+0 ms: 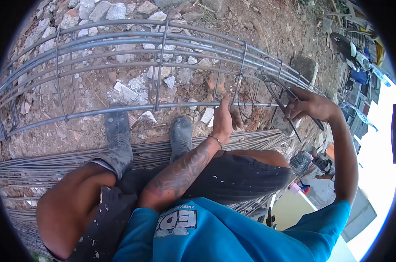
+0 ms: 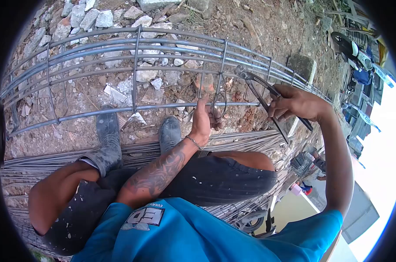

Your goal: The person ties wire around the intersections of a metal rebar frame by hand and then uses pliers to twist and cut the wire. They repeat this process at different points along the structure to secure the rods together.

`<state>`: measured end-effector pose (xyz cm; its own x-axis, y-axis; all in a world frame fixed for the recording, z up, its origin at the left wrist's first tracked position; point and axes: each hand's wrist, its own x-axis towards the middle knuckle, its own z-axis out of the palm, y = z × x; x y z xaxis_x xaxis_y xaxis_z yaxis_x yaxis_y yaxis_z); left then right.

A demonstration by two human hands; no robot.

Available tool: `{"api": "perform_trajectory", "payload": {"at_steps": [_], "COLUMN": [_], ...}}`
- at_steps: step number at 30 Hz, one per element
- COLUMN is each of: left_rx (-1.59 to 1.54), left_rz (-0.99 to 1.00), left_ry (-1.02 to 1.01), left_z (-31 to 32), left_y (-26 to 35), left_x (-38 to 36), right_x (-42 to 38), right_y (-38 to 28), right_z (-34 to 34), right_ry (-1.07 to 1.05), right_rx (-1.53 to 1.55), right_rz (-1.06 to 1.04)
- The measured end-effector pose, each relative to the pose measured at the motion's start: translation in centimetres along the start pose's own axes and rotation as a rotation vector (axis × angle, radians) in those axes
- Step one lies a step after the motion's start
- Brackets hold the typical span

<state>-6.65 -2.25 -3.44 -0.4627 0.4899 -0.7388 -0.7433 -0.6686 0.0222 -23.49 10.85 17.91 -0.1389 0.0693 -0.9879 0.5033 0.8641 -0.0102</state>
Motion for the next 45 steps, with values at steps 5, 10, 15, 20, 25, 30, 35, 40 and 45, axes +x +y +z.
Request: {"api": "perform_trajectory", "payload": {"at_steps": [5, 10, 15, 20, 25, 30, 35, 40, 45], "left_rx": [-0.102, -0.111, -0.139, -0.11, -0.119, -0.132, -0.135, -0.106, -0.14], "left_rz": [-0.103, -0.048, 0.014, 0.06, 0.055, 0.058, 0.064, 0.048, 0.066], "left_ry": [-0.328, -0.384, -0.382, -0.324, -0.304, -0.278, -0.272, -0.294, -0.261], "left_z": [2.1, 3.7, 4.0, 4.3, 4.6, 4.8, 4.9, 4.6, 4.8], "left_y": [2.4, 5.2, 4.9, 4.4, 4.4, 4.6, 4.5, 4.6, 4.5], "left_x": [-0.3, -1.0, -0.5, -0.3, -0.5, -0.7, -0.7, -0.7, -0.8], "right_x": [0.7, 2.1, 2.8, 2.4, 2.0, 1.4, 1.6, 1.5, 1.8], "right_y": [-4.2, -6.4, -7.0, -8.0, -6.8, -7.1, -6.0, -6.1, -5.9], "right_z": [-1.3, -1.3, -1.3, -0.9, -0.4, 0.3, -0.3, -0.1, 0.0], "right_ry": [-0.114, -0.174, -0.216, -0.134, 0.004, 0.085, 0.032, 0.012, 0.082], "right_rx": [-0.061, -0.125, -0.259, -0.501, -0.637, -0.598, -0.52, -0.417, -0.612], "right_rz": [0.165, 0.208, 0.204, 0.184, 0.068, 0.034, 0.07, 0.067, -0.051]}}
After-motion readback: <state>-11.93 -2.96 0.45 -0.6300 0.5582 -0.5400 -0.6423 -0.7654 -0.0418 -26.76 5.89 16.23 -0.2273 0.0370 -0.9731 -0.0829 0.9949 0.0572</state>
